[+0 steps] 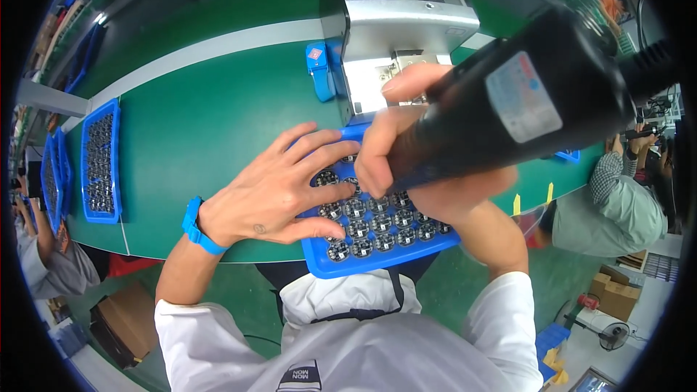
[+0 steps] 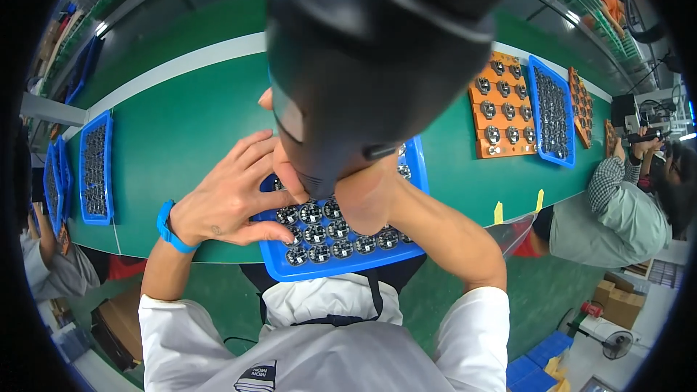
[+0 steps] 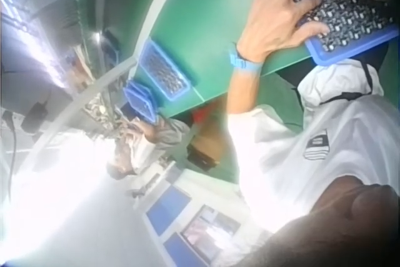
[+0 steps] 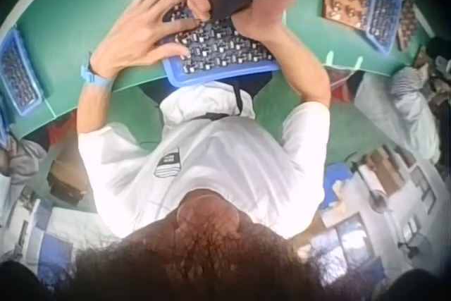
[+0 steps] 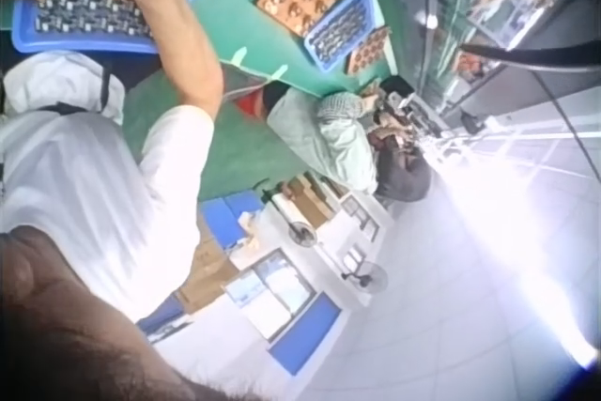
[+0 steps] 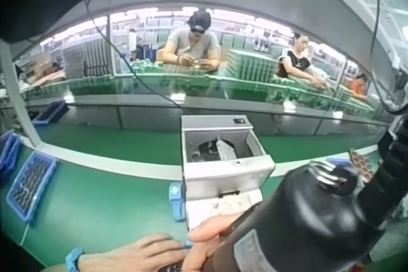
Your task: The person fastens screws into small electronic components held in a tray using an electric screwdriver.
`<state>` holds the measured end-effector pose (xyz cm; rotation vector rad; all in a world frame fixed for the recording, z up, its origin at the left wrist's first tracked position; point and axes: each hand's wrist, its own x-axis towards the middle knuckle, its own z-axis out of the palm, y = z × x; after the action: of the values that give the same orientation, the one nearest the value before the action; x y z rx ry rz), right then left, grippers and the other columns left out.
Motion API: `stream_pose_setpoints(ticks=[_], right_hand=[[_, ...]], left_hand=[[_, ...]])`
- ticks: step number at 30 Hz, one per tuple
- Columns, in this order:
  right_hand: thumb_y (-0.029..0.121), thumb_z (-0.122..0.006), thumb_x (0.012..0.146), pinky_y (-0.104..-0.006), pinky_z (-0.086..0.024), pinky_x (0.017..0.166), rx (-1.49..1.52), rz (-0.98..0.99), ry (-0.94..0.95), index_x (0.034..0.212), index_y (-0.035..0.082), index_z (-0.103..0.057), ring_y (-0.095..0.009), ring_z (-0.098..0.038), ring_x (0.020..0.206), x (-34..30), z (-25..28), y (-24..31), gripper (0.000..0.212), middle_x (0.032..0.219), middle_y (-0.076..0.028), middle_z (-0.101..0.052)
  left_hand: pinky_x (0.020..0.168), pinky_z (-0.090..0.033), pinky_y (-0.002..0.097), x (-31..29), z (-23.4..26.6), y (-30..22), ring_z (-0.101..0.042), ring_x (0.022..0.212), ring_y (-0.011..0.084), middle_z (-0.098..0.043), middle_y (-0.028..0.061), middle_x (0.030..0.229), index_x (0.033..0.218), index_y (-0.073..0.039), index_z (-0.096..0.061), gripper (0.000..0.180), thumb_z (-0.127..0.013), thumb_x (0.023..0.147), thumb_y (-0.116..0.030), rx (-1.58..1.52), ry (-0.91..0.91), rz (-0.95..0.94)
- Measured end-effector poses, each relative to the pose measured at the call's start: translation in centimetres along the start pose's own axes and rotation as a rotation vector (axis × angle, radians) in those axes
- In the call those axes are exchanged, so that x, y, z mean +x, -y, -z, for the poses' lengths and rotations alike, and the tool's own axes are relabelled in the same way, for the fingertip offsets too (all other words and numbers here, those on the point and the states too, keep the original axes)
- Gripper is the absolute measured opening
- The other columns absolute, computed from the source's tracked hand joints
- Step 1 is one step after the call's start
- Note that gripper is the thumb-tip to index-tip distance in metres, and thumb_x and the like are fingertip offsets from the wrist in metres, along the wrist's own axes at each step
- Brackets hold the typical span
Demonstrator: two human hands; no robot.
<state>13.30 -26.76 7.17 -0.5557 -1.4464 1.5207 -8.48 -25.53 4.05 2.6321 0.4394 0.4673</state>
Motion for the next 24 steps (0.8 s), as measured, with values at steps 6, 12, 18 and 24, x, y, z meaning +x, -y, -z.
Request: stream_pose_setpoints(ticks=[6,12,18,24], right_hand=[[0.087,-0.041,0.075,-0.0295,-0.047,0.050,-0.079,-0.025,-0.055,0.122,-0.003,-0.032,-0.020,-0.055,0.052,-0.1,-0.4,-0.4,0.102,0.064,-0.014,-0.055],[0.085,-0.042,0.076,-0.0289,-0.047,0.050,-0.073,-0.015,-0.117,0.123,-0.002,-0.031,-0.019,-0.055,0.053,-0.3,-0.8,-0.6,0.100,0.065,-0.013,-0.055],[0.081,-0.046,0.079,-0.0296,-0.047,0.052,-0.034,0.015,-0.043,0.129,-0.002,-0.031,-0.020,-0.057,0.056,-0.5,-0.6,-0.9,0.097,0.067,-0.015,-0.056],[0.076,-0.050,0.082,-0.0302,-0.048,0.054,0.002,0.049,0.029,0.134,-0.002,-0.031,-0.021,-0.058,0.058,-0.6,-0.3,-1.2,0.096,0.069,-0.016,-0.058]], left_hand=[[0.106,-0.033,0.0532,0.0,-0.1,0.0,-0.045,0.123,0.0374,-0.051,0.0188,0.130,0.102,-0.007,-0.072,0.047,-0.064,0.083,-0.050,-0.022,-0.001,0.017],[0.106,-0.033,0.0534,-0.1,-0.2,0.1,-0.045,0.123,0.0375,-0.051,0.0184,0.131,0.103,-0.007,-0.072,0.047,-0.064,0.083,-0.049,-0.016,0.007,0.008],[0.110,-0.030,0.0550,-0.2,-0.3,-0.2,-0.045,0.122,0.0369,-0.056,0.0143,0.121,0.104,-0.005,-0.071,0.050,-0.060,0.086,-0.050,0.036,0.035,-0.032],[0.113,-0.026,0.0570,0.0,-0.5,-0.3,-0.046,0.119,0.0354,-0.060,0.0100,0.110,0.104,-0.004,-0.070,0.051,-0.058,0.087,-0.050,0.005,-0.003,-0.050]])
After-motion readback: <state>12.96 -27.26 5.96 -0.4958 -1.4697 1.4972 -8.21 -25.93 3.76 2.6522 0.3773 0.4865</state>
